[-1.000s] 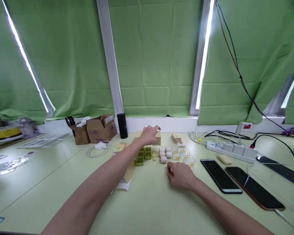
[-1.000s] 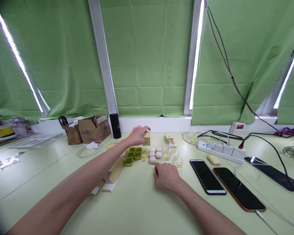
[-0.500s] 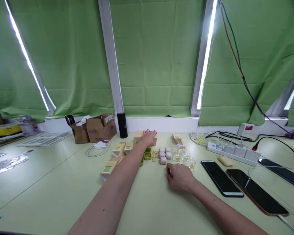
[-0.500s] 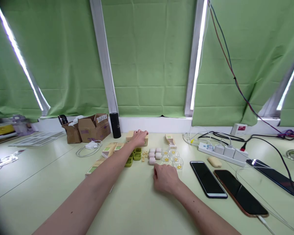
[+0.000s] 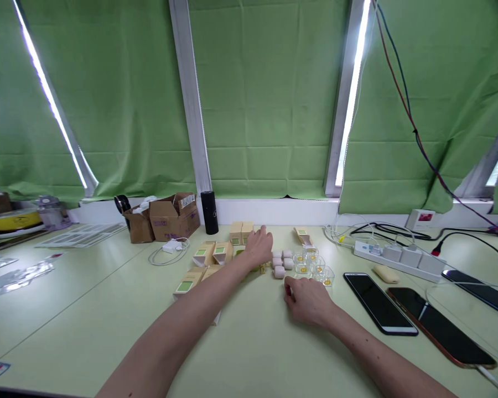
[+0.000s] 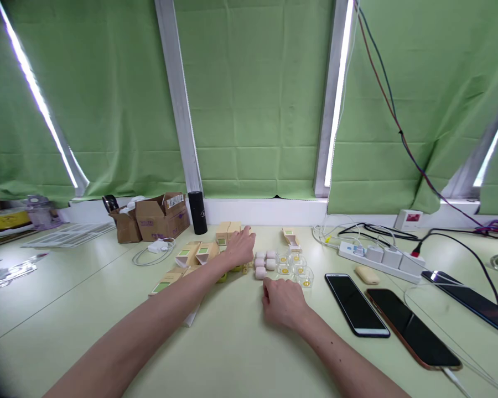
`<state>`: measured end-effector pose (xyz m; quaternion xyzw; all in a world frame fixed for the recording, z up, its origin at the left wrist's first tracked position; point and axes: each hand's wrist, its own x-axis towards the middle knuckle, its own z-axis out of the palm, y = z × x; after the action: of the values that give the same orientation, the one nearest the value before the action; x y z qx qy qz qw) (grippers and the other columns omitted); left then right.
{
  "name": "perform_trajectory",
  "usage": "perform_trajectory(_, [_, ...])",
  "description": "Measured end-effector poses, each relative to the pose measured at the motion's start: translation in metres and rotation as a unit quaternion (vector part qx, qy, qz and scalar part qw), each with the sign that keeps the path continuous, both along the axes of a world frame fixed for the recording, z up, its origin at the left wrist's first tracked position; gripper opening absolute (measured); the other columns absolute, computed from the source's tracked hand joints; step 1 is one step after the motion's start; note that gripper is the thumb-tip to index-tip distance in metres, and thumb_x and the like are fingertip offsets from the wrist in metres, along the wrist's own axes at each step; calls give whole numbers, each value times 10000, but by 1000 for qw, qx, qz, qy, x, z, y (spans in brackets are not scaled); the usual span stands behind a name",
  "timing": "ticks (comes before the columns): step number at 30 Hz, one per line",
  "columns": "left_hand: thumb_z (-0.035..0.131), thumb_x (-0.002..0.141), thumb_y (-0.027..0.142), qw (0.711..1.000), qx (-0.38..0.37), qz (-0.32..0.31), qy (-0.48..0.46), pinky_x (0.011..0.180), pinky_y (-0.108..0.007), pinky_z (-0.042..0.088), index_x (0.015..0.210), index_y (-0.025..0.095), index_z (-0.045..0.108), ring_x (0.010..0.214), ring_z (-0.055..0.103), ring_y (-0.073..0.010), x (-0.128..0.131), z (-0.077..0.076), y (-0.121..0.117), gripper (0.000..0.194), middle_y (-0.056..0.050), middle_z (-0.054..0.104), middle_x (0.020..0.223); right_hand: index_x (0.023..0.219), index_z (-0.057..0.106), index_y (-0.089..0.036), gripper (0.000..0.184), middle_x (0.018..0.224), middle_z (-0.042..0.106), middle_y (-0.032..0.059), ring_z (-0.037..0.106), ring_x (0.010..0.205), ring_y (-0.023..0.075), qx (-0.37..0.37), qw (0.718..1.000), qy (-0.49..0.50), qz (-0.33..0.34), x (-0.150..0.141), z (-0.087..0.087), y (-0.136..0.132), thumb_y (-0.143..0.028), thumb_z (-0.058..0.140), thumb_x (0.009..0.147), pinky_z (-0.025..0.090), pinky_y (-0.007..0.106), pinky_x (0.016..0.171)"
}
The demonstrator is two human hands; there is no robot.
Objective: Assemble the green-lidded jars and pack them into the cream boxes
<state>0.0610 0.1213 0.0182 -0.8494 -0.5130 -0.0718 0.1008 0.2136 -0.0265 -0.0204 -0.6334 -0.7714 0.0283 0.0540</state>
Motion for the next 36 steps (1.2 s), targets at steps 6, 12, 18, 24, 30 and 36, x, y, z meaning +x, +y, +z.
perform_trajectory(6, [624, 811, 210, 1000, -26, 10, 11, 966, -434, 500, 1149, 121, 644, 1192, 597, -342, -2, -8, -11, 350, -205, 564, 1288, 1022, 660, -229, 173, 976, 776, 97, 727, 887, 302, -7, 1000, 4, 0, -1, 0, -2, -271, 536, 909, 377, 320, 662])
perform_trajectory(12, [594, 827, 196, 999, -30, 28, -6, 979, -427, 511, 1244, 106, 597, 1243, 573, -345, 2, -14, 0, 427, -225, 524, 1347, 1025, 659, -227, 168, 995, 773, 101, 725, 902, 305, -11, 1000, 3, -1, -2, 0, -1, -277, 542, 915, 380, 323, 679])
perform_trajectory(18, [595, 836, 223, 997, -49, 55, -31, 906, -414, 553, 1372, 102, 509, 1220, 583, -345, 5, -21, 13, 556, -256, 436, 1462, 1028, 656, -225, 169, 987, 774, 102, 725, 899, 302, -12, 1000, 1, 2, -2, 0, -1, -274, 542, 914, 380, 322, 678])
perform_trajectory(24, [606, 826, 241, 994, -72, 68, -55, 913, -463, 556, 1481, 112, 418, 1239, 580, -377, 8, -24, 26, 693, -283, 338, 1568, 1036, 656, -225, 179, 994, 775, 108, 728, 897, 310, -9, 1000, -3, 5, -2, 1, -2, -277, 537, 914, 393, 333, 679])
perform_trajectory(30, [622, 863, 253, 989, -100, 77, -77, 908, -477, 555, 1475, 101, 445, 1245, 593, -395, 14, -22, 35, 656, -298, 286, 1610, 1044, 657, -221, 191, 990, 775, 111, 729, 886, 311, -9, 1000, -7, 5, -2, 4, -3, -270, 533, 906, 402, 329, 673])
perform_trajectory(36, [649, 973, 354, 984, -116, 98, -94, 929, -468, 583, 1337, 147, 581, 1129, 655, -269, 14, -16, 41, 424, -153, 594, 1371, 1057, 655, -224, 199, 992, 774, 109, 726, 887, 302, -10, 1000, -10, 9, -2, 3, -3, -272, 523, 916, 408, 332, 688])
